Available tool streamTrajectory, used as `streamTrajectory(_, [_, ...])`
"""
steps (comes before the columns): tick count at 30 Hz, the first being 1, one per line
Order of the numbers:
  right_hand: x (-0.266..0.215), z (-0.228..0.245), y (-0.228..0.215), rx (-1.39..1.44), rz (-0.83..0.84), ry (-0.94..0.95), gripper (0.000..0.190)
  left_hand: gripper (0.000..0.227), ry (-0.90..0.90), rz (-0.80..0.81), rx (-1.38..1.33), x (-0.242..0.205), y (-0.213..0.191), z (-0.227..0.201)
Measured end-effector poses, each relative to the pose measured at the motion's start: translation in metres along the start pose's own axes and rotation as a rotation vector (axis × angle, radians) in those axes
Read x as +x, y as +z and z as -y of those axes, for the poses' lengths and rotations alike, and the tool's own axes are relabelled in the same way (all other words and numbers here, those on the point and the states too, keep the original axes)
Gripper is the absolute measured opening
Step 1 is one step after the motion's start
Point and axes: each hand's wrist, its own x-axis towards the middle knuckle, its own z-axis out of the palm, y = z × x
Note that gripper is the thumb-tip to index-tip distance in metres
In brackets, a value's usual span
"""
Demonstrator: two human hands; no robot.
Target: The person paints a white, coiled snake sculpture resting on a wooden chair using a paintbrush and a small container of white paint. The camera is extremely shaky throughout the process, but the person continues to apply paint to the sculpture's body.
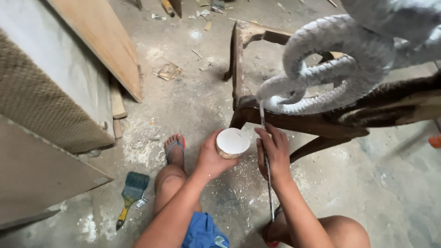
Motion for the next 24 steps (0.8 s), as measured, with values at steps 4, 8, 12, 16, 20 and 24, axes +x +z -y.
streamTrajectory(4, [0.003,0.014,0.002,0.029,-0.033,-0.053,0.025,0.094,-0.039,-0.006,0.002,0.003,-0.004,0.002])
streamTrajectory(8, [-0.005,0.013,0.019,-0.074,-0.023,-0.047,0.026,0.092,-0.081,-0.045,0.0,0.0,-0.019,-0.01])
streamTrajectory(12, [-0.02,0.011,0.04,-0.195,0.079,0.037,0.02,0.092,-0.089,-0.117,-0.027,0.002,-0.029,-0.008])
streamTrajectory(16, [-0.016,0.021,0.041,-0.195,0.182,0.146,0.021,0.088,-0.104,-0.145,-0.025,0.003,-0.033,-0.006])
streamTrajectory(20, [0.008,0.044,0.023,-0.096,0.252,0.275,0.027,0.084,-0.12,-0.15,-0.023,0.001,-0.032,-0.005])
streamTrajectory(24, [0.021,0.056,0.02,-0.02,0.179,0.285,0.028,0.079,-0.123,-0.147,-0.041,0.0,-0.033,-0.01])
